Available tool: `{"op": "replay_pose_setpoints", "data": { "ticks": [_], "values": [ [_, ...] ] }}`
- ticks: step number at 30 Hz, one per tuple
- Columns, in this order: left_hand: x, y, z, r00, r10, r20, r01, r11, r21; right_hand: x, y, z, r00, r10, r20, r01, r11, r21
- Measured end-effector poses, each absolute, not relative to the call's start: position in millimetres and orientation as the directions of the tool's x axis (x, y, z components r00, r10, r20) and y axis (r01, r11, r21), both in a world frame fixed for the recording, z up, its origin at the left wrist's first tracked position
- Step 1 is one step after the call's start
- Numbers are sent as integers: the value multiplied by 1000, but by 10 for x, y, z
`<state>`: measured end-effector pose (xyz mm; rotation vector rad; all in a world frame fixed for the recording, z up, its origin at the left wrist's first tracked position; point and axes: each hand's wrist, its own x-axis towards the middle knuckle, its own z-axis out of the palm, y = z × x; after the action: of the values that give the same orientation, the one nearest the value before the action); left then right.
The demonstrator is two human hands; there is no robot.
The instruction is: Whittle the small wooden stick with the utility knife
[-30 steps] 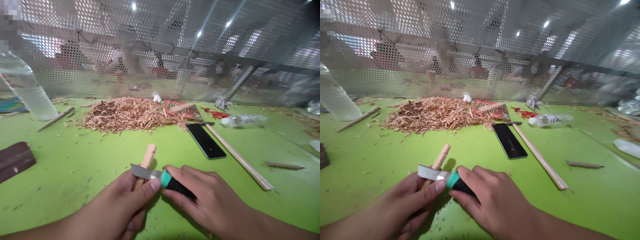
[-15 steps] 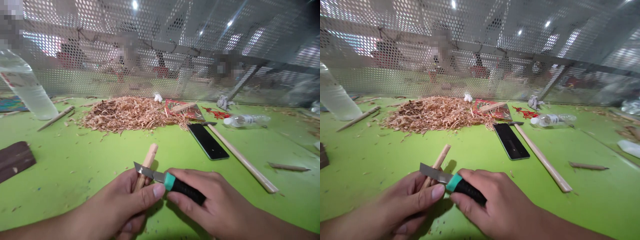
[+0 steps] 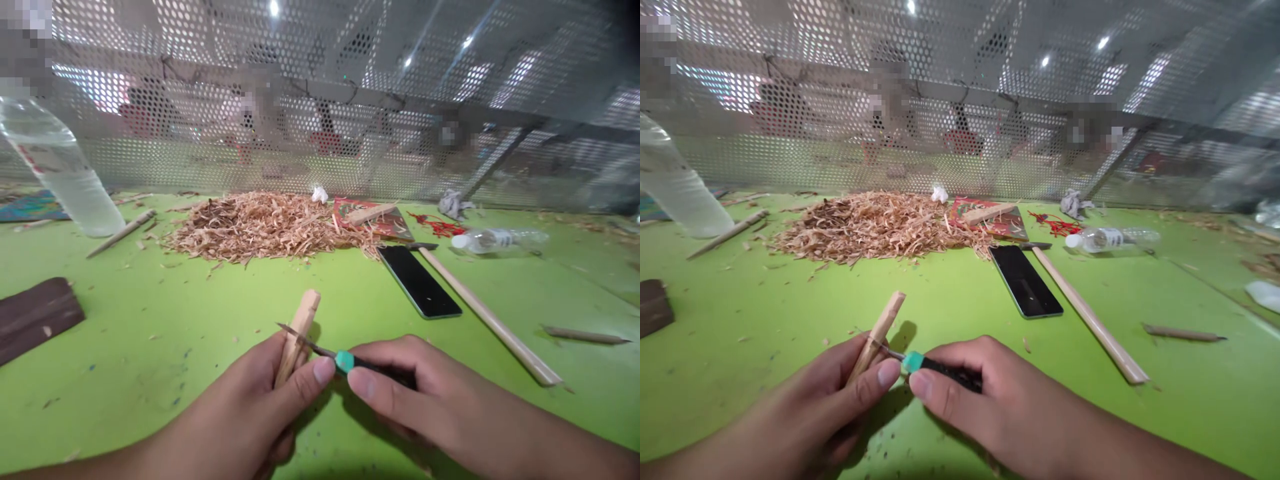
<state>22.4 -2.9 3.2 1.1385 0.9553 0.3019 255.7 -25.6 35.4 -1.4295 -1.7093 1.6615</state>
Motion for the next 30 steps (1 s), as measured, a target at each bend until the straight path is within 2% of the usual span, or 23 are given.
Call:
{"op": "replay_pose_setpoints", "data": {
  "ticks": [3, 12, 18, 30],
  "values": [
    [233, -43, 18, 577, 682, -448, 256, 370, 893, 2578, -246, 317, -448, 775, -445, 369, -293, -882],
    [271, -84, -9, 598, 698, -394, 199, 347, 917, 2541, -259, 289, -495, 724, -480, 252, -409, -877],
    [260, -77, 9, 647, 667, -369, 167, 348, 923, 2532, -265, 330, -508, 641, -575, 184, -572, -800],
    [274, -32, -9, 698, 624, -351, 104, 397, 912, 2525, -232, 356, -509, 545, -666, 159, -701, -695]
  ]
}}
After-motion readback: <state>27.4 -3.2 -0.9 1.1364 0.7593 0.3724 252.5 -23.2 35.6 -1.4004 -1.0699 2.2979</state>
